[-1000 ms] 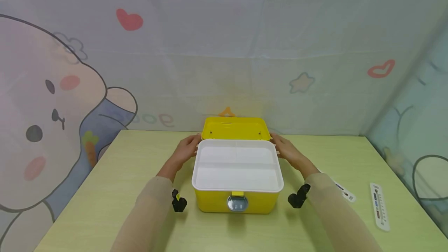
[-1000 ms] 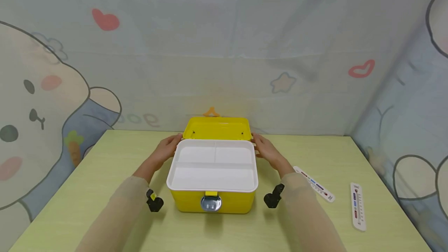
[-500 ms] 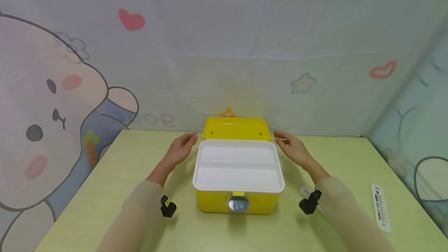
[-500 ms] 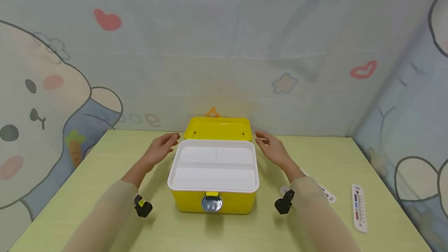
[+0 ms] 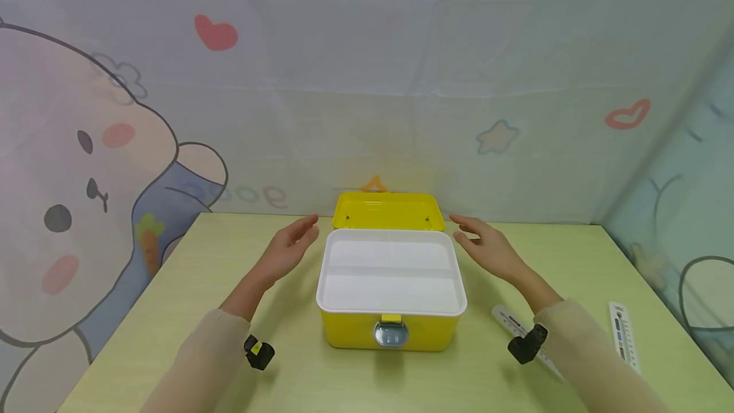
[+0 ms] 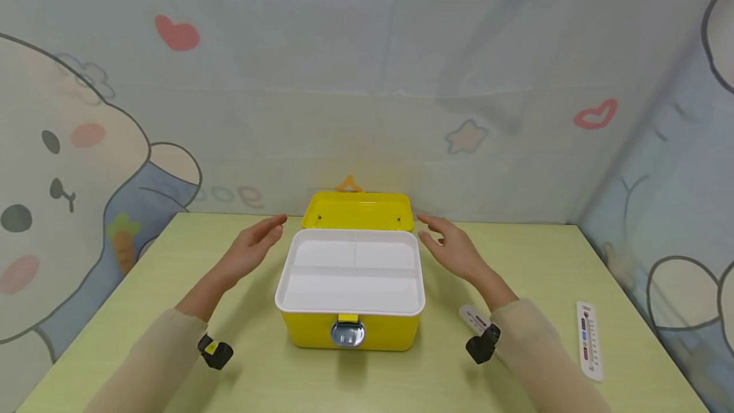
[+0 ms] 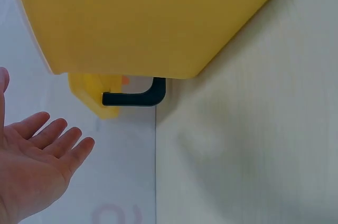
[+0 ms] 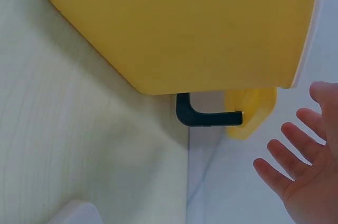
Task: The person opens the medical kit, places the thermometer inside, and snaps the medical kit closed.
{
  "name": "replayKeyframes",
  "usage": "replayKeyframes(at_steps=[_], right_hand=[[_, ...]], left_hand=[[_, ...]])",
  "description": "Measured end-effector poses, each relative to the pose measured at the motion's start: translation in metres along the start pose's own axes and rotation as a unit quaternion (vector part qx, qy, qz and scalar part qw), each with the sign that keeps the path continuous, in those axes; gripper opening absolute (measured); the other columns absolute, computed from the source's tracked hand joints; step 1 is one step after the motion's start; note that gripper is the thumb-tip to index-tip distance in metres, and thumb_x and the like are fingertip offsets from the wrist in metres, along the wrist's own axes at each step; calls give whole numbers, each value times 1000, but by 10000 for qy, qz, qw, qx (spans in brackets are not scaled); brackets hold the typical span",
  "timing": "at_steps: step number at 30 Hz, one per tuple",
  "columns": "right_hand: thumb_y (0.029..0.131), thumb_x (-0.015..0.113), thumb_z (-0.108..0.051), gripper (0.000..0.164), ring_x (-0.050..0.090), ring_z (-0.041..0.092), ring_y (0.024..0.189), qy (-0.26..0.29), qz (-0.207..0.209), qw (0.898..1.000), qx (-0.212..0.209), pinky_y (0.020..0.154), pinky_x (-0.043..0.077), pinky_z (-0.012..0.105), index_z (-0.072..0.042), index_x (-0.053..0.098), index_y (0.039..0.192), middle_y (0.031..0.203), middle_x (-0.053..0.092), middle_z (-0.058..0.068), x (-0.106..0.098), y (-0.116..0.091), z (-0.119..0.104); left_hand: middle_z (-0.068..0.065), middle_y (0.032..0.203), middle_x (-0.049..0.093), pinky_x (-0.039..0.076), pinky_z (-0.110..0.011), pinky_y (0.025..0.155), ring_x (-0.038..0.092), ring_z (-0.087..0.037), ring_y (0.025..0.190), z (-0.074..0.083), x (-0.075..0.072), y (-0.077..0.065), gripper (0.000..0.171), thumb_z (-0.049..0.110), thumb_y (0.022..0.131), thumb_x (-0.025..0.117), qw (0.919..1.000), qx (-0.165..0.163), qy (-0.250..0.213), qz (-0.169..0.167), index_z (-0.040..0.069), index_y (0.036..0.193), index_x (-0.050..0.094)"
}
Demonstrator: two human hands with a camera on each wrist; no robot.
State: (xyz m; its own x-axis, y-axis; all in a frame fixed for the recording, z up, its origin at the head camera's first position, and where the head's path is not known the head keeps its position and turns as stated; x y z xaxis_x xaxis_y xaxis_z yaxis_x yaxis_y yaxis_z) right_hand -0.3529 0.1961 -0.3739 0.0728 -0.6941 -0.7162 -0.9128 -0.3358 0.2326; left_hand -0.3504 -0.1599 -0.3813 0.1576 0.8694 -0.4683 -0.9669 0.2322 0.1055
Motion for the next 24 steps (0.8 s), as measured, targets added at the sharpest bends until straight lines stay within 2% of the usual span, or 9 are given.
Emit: replayKeyframes(at_steps=[9, 14, 18, 24], right_hand=[[95, 49, -33, 51, 39, 34, 127, -354, -3, 9986, -399, 96, 41, 54, -12, 39, 140, 140, 42, 13, -6, -12, -17], [95, 51, -32, 52, 38, 33, 129, -439, -45, 9976, -537, 97, 40, 54, -14, 38, 141, 142, 40, 11, -7, -19, -24], [94, 52, -32, 54, 36, 33, 130, -505, -87, 9968, -613, 98, 39, 55, -13, 37, 142, 144, 38, 11, -7, -26, -29], [93, 53, -34, 55, 35, 31, 131, -772, -45, 9948, -655, 102, 35, 54, -16, 36, 142, 144, 38, 8, -13, -38, -34]], left_hand=[[-12, 149, 27, 31, -49, 106, 30, -33, 134, 18, 7, -21, 62, 38, 95, 47, 9983, 400, -136, -402, 9, 146, 26], [-11, 150, 26, 26, -48, 109, 27, -31, 136, 23, 12, -30, 60, 31, 95, 50, 9979, 511, 22, -404, 9, 146, 26], [-10, 151, 25, 26, -48, 109, 27, -32, 136, 27, 15, -40, 63, 30, 94, 53, 9974, 601, 222, -327, 10, 146, 25], [-9, 152, 21, 28, -51, 107, 29, -38, 134, 30, 20, -56, 73, 35, 90, 58, 9953, 736, 545, -323, 14, 148, 19]])
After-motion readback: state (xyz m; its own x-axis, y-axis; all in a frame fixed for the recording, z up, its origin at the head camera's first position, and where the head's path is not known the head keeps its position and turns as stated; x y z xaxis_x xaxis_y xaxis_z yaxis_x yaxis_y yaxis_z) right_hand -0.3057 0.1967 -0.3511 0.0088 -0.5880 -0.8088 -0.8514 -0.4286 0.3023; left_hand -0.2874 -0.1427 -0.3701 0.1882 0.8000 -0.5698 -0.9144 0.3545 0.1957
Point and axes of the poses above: each hand's wrist, its own y-axis towards the middle knuckle, its own x-axis out of the palm, z = x × y, the point moved 7 cm from there along y, towards the middle knuckle
